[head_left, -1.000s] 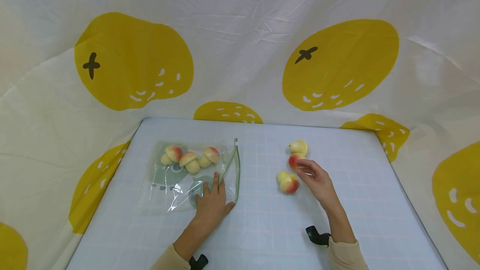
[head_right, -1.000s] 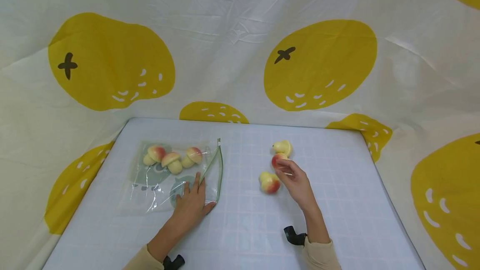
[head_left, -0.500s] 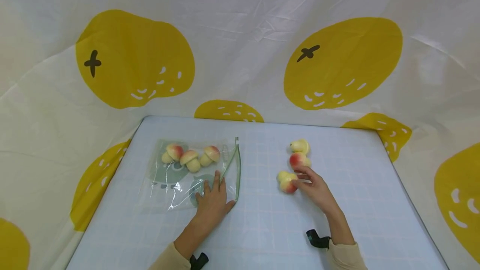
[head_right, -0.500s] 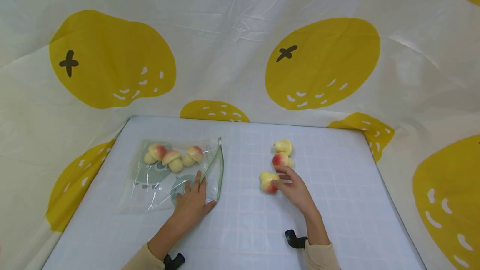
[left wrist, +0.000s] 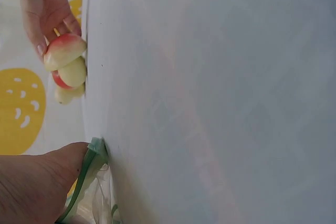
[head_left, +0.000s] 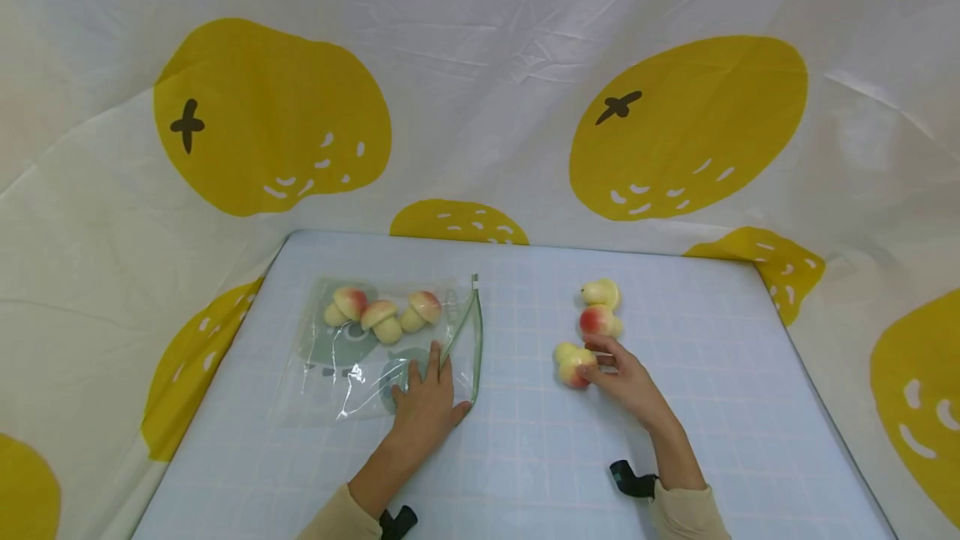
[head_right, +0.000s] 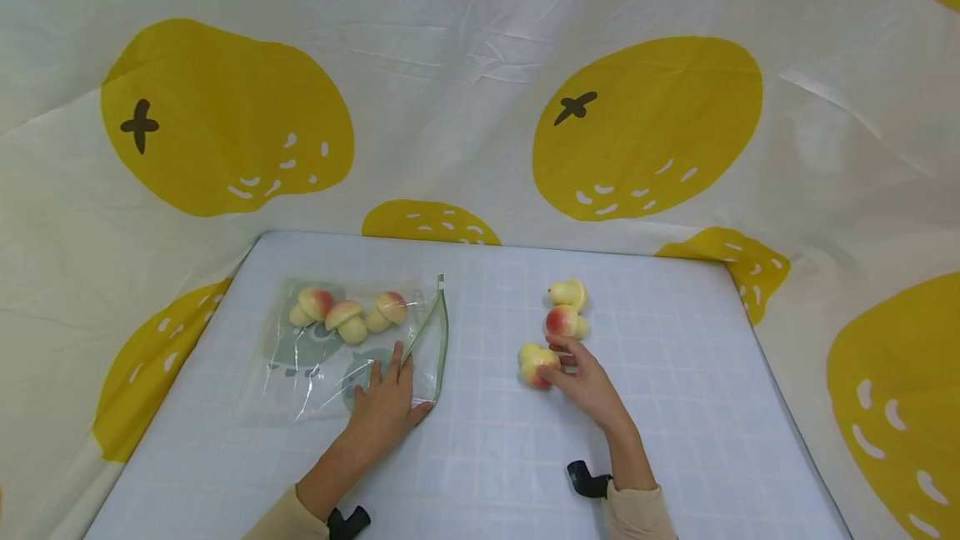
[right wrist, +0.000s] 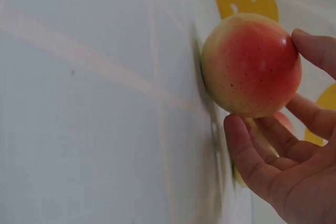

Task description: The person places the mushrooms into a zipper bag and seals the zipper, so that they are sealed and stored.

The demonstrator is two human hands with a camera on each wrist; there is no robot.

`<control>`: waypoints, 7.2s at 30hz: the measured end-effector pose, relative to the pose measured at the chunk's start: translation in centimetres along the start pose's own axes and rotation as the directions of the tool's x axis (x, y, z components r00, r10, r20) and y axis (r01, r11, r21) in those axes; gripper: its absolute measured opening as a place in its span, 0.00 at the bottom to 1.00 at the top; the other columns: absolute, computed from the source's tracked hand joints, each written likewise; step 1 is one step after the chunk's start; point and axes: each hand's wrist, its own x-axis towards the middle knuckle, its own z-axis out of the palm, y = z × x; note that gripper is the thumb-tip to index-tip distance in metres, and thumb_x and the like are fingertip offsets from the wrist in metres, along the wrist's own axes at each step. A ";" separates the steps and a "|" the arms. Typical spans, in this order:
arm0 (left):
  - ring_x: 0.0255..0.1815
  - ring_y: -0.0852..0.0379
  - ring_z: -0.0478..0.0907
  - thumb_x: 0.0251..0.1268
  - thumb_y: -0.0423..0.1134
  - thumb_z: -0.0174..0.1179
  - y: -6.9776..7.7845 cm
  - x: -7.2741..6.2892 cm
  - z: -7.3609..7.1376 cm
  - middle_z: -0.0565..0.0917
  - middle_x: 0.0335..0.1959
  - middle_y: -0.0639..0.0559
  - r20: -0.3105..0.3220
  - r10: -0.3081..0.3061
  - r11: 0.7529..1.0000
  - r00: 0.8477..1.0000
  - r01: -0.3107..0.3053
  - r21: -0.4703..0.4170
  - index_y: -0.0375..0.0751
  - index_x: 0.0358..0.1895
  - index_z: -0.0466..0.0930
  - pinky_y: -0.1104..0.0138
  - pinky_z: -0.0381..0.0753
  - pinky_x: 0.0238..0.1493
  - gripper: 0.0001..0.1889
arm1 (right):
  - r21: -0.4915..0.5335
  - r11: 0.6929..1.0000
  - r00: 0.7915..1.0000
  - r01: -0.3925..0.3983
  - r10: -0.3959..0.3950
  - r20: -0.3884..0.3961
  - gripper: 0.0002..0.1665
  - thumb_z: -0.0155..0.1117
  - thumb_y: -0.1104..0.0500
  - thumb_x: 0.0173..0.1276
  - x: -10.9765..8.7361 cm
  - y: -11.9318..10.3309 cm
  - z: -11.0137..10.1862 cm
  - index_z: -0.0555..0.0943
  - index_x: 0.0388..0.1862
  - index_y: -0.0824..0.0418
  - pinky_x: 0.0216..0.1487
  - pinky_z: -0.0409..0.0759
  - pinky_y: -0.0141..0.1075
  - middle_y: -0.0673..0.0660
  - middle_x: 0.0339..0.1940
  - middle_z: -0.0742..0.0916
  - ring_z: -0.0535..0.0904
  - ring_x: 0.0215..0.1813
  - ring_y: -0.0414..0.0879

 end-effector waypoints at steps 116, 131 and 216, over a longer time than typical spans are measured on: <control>0.65 0.22 0.65 0.57 0.59 0.71 0.4 -0.1 -0.1 0.60 0.76 0.34 0.046 -0.052 0.998 0.998 0.050 0.037 0.31 0.70 0.68 0.28 0.71 0.46 0.45 | 0.110 0.985 0.989 0.130 -0.137 0.053 0.18 0.70 0.63 0.67 8.4 -5.7 13.2 0.81 0.54 0.67 0.50 0.81 0.46 0.65 0.56 0.83 0.81 0.56 0.61; 0.63 0.23 0.68 0.57 0.60 0.71 0.3 -0.2 -0.1 0.59 0.76 0.35 -0.012 -0.006 0.997 1.000 0.006 0.080 0.30 0.73 0.63 0.30 0.74 0.43 0.49 | 0.066 0.988 0.990 0.138 -0.138 -0.004 0.22 0.73 0.56 0.66 9.0 -4.9 16.1 0.78 0.53 0.66 0.35 0.80 0.34 0.57 0.35 0.84 0.82 0.34 0.45; 0.65 0.25 0.66 0.54 0.57 0.73 0.5 -0.3 0.0 0.63 0.74 0.35 0.001 -0.037 0.995 0.999 0.037 0.088 0.32 0.68 0.70 0.29 0.71 0.46 0.44 | 0.499 0.867 0.982 -0.013 -0.084 0.171 0.26 0.55 0.68 0.76 5.7 -5.4 9.5 0.66 0.70 0.75 0.59 0.77 0.42 0.78 0.67 0.73 0.76 0.64 0.63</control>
